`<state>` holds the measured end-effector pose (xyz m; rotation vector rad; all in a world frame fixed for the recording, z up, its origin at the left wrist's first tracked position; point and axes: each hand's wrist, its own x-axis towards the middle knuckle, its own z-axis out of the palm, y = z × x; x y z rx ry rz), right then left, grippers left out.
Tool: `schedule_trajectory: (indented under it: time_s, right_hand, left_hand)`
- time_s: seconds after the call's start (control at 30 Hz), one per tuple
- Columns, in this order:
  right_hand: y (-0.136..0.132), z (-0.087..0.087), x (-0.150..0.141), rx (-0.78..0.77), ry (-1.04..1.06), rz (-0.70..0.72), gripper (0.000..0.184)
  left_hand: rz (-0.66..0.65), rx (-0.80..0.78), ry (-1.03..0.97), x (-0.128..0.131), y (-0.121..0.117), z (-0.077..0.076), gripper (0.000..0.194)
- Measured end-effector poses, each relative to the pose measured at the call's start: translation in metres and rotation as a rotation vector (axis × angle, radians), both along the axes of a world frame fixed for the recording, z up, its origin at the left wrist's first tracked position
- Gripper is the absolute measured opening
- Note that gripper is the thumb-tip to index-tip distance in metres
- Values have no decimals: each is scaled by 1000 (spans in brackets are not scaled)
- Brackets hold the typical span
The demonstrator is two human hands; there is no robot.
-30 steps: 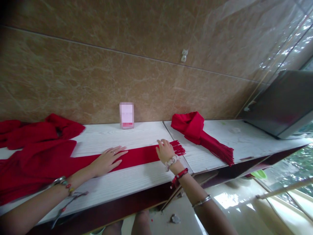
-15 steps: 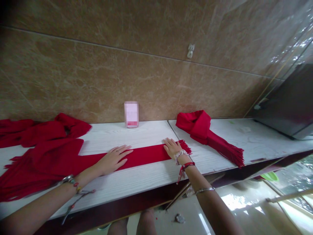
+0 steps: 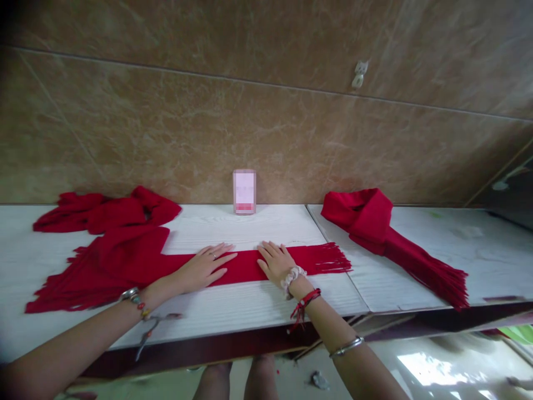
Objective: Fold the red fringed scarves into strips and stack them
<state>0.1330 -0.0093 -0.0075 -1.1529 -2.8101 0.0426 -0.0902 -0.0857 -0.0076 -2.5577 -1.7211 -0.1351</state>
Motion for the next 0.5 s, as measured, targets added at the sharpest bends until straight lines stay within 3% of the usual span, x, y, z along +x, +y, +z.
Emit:
schedule_trajectory:
  time_s: [0.23,0.4,0.5]
  right_hand:
    - [6,-3,4,-4,-19,-1,43]
    - [5,6,-10,-42,-35,-39,45]
    - [-3,16,-35,-21,25,36,48]
  left_hand:
    - [57,-15,73,-41,-34,3,43]
    - [86,-9,99,-39,-38,3,44]
    - [91,22,104,-36,-36,2,43]
